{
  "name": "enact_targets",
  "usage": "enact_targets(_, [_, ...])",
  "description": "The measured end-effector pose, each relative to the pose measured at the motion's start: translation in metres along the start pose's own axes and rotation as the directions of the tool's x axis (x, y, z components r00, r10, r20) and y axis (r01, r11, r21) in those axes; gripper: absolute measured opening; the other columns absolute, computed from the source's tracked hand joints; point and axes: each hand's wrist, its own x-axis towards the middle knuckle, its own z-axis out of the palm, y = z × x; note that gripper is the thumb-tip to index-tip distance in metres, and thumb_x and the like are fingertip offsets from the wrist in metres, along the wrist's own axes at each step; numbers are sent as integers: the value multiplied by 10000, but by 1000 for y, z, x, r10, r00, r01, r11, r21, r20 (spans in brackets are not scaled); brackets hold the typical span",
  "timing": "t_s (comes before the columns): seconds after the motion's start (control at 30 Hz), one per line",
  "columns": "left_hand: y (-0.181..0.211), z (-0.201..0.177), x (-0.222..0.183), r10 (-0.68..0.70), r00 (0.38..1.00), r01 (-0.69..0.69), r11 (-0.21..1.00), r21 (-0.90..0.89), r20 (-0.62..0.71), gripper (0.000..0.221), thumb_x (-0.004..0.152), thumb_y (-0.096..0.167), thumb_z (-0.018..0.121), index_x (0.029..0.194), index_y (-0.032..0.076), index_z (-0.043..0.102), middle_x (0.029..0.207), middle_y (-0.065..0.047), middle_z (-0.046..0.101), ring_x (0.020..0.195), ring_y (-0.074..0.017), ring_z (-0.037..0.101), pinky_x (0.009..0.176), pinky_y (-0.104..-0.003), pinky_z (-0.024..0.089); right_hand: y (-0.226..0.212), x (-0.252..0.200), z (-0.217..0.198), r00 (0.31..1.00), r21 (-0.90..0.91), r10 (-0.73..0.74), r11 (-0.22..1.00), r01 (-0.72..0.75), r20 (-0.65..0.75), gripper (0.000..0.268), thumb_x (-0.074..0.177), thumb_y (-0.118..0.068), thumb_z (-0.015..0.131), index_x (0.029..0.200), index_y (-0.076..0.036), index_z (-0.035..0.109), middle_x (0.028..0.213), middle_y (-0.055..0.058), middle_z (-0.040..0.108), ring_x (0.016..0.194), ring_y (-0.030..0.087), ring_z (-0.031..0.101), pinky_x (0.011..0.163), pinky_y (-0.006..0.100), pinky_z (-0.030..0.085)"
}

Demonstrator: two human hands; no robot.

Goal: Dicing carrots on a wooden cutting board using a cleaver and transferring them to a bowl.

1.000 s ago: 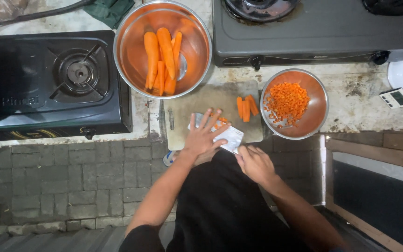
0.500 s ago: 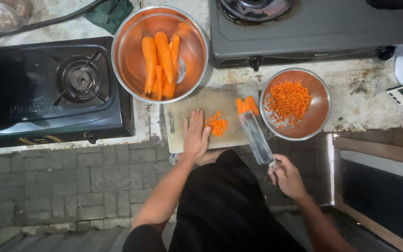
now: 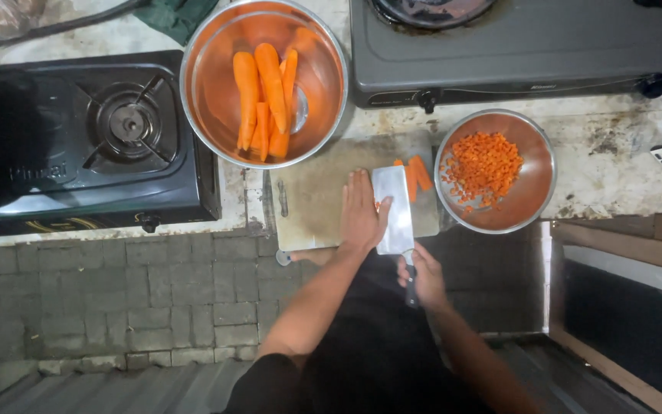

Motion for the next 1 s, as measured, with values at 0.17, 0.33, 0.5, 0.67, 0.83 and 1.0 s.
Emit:
enact_targets(0.17, [-5, 6, 0, 51, 996, -48, 998, 39, -70, 675, 975, 378, 540, 1492, -16, 355, 1493, -236, 425, 1415, -368, 388, 1174, -484, 299, -2, -5, 44, 999, 15, 22, 1000, -22, 29, 419, 1021, -70, 372, 1423, 37, 424, 739, 163, 536, 571, 175, 472, 427, 295, 464])
enact_targets(0.33, [-4, -1, 4, 11, 982, -27, 996, -81, -188, 547, 959, 252, 604, 1447, 42, 473, 1449, -178, 507, 1356, -335, 480, 1134, -445, 369, 2, -5, 65, 1000, 95, 18, 995, -19, 12, 432, 1007, -51, 385, 1435, -19, 434, 728, 186, 507, 550, 202, 446, 424, 313, 459])
enact_targets(0.5, [-10, 4, 5, 2, 962, -45, 987, -152, -273, 515, 943, 219, 656, 1415, 58, 526, 1405, -166, 556, 1322, -313, 518, 1123, -397, 382, 19, 5, 63, 999, 127, 28, 991, -32, 31, 429, 1005, -67, 390, 1429, -44, 451, 717, 174, 498, 536, 195, 444, 405, 305, 451])
enact_targets(0.67, [-3, -4, 7, -17, 956, -56, 969, -240, -293, 487, 942, 169, 650, 1394, 26, 541, 1382, -200, 567, 1298, -342, 529, 1110, -412, 394, 29, 13, 63, 999, 209, 45, 977, -47, 16, 405, 1015, -103, 387, 1407, -51, 476, 676, 161, 481, 498, 192, 429, 363, 302, 417])
enact_targets(0.83, [21, -19, 9, -168, 968, 58, 874, -482, -188, 476, 951, 131, 621, 1412, 52, 530, 1419, -161, 551, 1341, -329, 476, 1135, -424, 377, 15, -1, 65, 999, 259, 41, 965, -47, 26, 299, 1005, -143, 452, 1265, -59, 574, 652, 140, 443, 471, 182, 410, 347, 303, 398])
enact_targets(1.0, [103, -24, 33, -11, 985, -102, 770, -630, -173, 433, 936, 80, 633, 1360, 19, 568, 1360, -229, 577, 1302, -394, 505, 1107, -470, 398, -44, -36, 59, 987, 300, -68, 948, 109, -144, 263, 1001, -109, 434, 1228, -51, 554, 671, 134, 432, 489, 184, 412, 366, 293, 393])
